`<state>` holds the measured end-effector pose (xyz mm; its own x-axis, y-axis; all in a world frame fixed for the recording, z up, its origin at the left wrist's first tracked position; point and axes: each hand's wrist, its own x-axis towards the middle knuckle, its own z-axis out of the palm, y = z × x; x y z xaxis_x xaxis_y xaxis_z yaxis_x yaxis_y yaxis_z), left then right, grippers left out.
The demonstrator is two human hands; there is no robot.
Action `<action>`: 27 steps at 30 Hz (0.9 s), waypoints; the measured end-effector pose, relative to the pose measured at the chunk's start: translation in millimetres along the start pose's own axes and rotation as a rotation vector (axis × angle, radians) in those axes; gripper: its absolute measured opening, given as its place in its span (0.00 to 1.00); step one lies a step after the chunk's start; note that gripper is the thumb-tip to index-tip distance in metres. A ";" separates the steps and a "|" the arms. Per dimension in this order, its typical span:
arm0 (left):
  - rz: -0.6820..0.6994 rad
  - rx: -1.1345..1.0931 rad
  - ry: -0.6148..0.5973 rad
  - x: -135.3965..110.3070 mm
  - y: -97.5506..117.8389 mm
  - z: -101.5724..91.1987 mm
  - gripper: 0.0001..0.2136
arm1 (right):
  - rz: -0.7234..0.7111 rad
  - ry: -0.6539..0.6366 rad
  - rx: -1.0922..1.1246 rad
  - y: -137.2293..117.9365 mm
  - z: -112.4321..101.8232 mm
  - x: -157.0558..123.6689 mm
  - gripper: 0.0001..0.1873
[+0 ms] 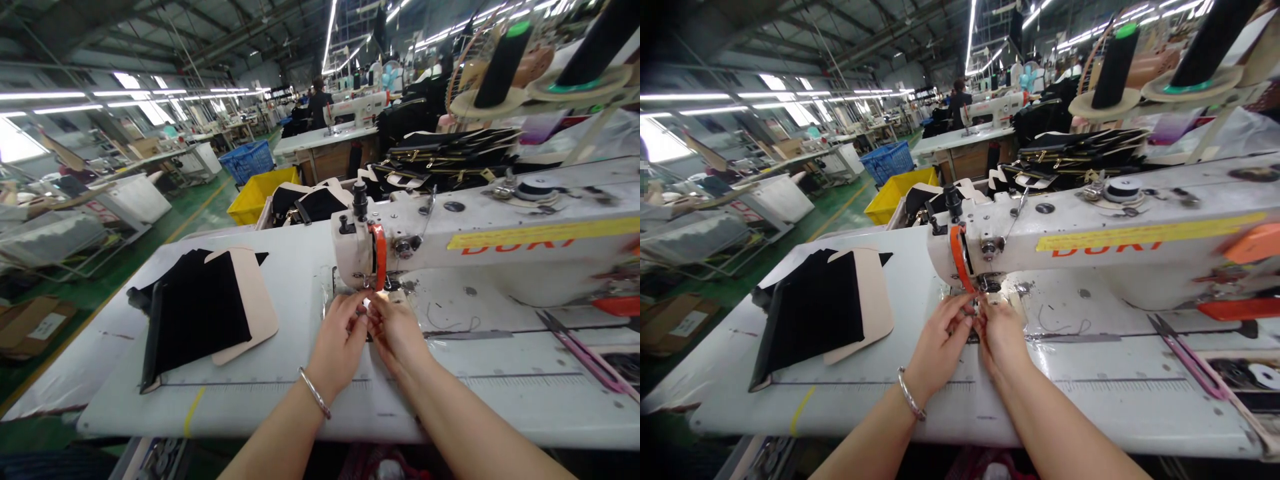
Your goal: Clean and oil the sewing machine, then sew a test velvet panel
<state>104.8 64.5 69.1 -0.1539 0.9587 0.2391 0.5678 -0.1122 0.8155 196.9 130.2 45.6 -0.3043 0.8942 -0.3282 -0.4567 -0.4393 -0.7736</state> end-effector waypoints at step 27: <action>0.062 0.357 -0.253 37.0 -20.4 0.0 0.06 | -0.700 0.395 -2.100 -130.6 -253.6 -48.0 0.17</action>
<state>87.5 102.3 61.3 0.0670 0.9918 0.1090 0.8206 -0.1169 0.5594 483.2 166.3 24.9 -0.2894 0.9033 0.3168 0.9534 0.3015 0.0113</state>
